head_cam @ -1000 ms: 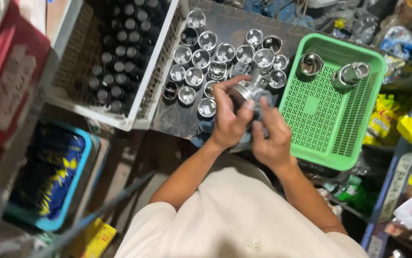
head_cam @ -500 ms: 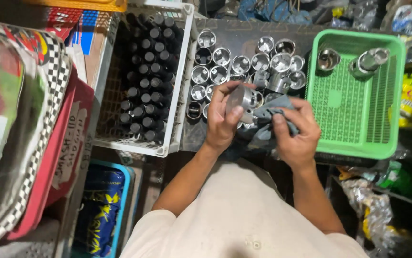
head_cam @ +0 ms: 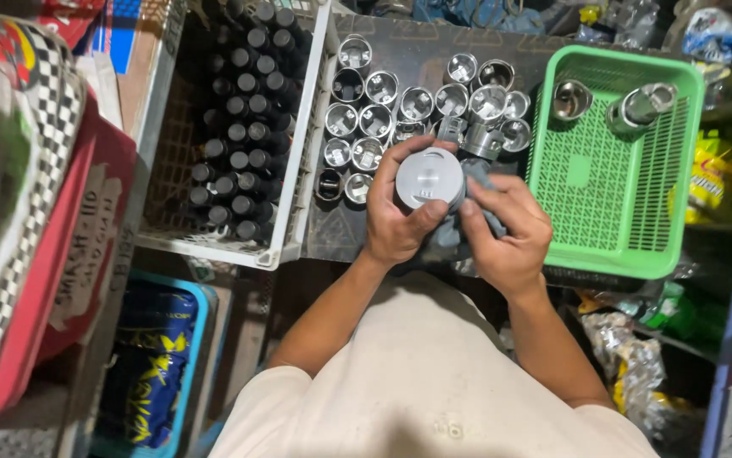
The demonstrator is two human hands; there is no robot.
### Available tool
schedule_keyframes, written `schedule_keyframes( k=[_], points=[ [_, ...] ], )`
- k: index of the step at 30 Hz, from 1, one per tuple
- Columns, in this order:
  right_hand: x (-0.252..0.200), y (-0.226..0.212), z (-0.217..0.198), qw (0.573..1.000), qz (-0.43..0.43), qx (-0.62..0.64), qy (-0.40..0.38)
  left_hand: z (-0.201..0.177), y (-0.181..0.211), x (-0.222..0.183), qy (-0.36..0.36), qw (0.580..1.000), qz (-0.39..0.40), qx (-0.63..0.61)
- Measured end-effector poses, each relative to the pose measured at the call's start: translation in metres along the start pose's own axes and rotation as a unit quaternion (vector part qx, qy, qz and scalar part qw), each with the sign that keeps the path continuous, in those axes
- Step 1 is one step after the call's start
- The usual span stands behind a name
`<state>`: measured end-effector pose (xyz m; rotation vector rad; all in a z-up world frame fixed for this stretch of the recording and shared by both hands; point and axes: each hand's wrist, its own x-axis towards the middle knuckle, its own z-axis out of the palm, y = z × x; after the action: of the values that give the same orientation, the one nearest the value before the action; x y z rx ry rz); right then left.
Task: Clean and inspect motorcycle engine pistons using a cloth.
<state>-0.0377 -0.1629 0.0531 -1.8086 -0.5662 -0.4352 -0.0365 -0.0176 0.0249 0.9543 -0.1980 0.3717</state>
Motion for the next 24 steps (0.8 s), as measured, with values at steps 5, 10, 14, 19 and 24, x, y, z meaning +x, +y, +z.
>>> schedule_keyframes(
  k=[5, 10, 14, 19, 24],
  points=[
    [-0.006, 0.028, -0.044, 0.996, 0.054, 0.067, -0.035, 0.006, -0.02, -0.006, -0.015, 0.998, 0.03, 0.049],
    [0.002, 0.022, -0.054, 0.985, 0.1, 0.129, -0.061, 0.016, -0.013, -0.006, -0.059, 0.973, 0.096, 0.2],
    [0.0, 0.015, -0.041, 0.971, 0.177, 0.139, -0.085, 0.027, -0.01, -0.013, -0.039, 0.992, 0.065, 0.099],
    [0.008, 0.015, -0.023, 0.967, 0.206, 0.13, -0.073, 0.022, 0.005, -0.014, -0.054, 0.98, 0.095, 0.167],
    [0.014, 0.01, -0.004, 0.98, 0.178, 0.079, -0.042, 0.012, 0.021, -0.016, -0.041, 0.981, 0.059, 0.18]
  ],
)
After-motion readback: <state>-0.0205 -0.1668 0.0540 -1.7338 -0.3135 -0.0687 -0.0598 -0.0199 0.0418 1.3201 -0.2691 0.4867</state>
